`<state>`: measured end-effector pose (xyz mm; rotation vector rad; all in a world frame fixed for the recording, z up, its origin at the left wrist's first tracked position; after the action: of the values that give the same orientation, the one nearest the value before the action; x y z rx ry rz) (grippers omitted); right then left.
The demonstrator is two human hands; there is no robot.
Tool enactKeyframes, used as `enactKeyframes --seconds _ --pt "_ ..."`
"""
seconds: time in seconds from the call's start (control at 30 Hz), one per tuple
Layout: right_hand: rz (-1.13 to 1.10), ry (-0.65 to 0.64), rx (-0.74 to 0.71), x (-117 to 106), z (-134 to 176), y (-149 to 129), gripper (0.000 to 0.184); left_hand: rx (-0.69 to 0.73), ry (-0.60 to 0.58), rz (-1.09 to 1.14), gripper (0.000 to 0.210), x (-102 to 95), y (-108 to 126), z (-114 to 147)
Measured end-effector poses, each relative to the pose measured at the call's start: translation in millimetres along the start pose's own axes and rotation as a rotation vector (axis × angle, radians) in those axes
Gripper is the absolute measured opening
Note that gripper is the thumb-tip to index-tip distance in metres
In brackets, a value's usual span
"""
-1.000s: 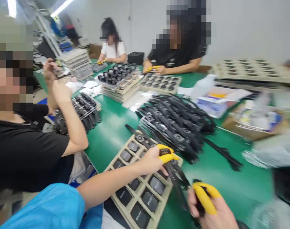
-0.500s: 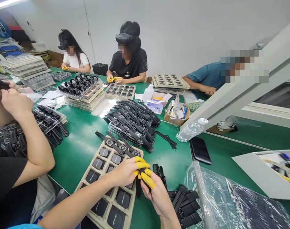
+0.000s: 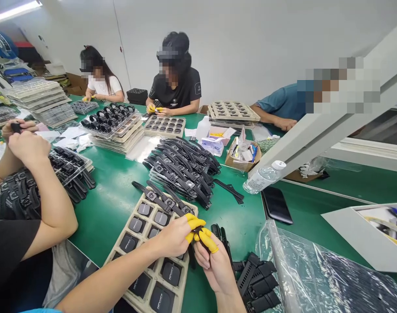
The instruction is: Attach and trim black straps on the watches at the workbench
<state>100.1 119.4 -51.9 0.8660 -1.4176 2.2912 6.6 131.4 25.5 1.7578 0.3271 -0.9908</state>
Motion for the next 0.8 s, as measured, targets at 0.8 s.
enactKeyframes --seconds 0.8 --pt "0.556 0.033 -0.264 -1.5 10.2 -49.9 0.052 -0.002 -0.159 -0.090 0.055 -6.6 15.5 -5.0"
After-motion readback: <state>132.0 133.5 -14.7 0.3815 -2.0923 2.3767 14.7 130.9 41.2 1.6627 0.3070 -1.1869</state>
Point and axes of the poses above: each hand's wrist, its own z-axis away from the middle knuckle, its own x-axis out of the palm, y = z × x, the point moved 10 cm from there along -z, towards the middle knuckle, and after that the axes turned 7 degrees about -z, right-handed, at the moved point
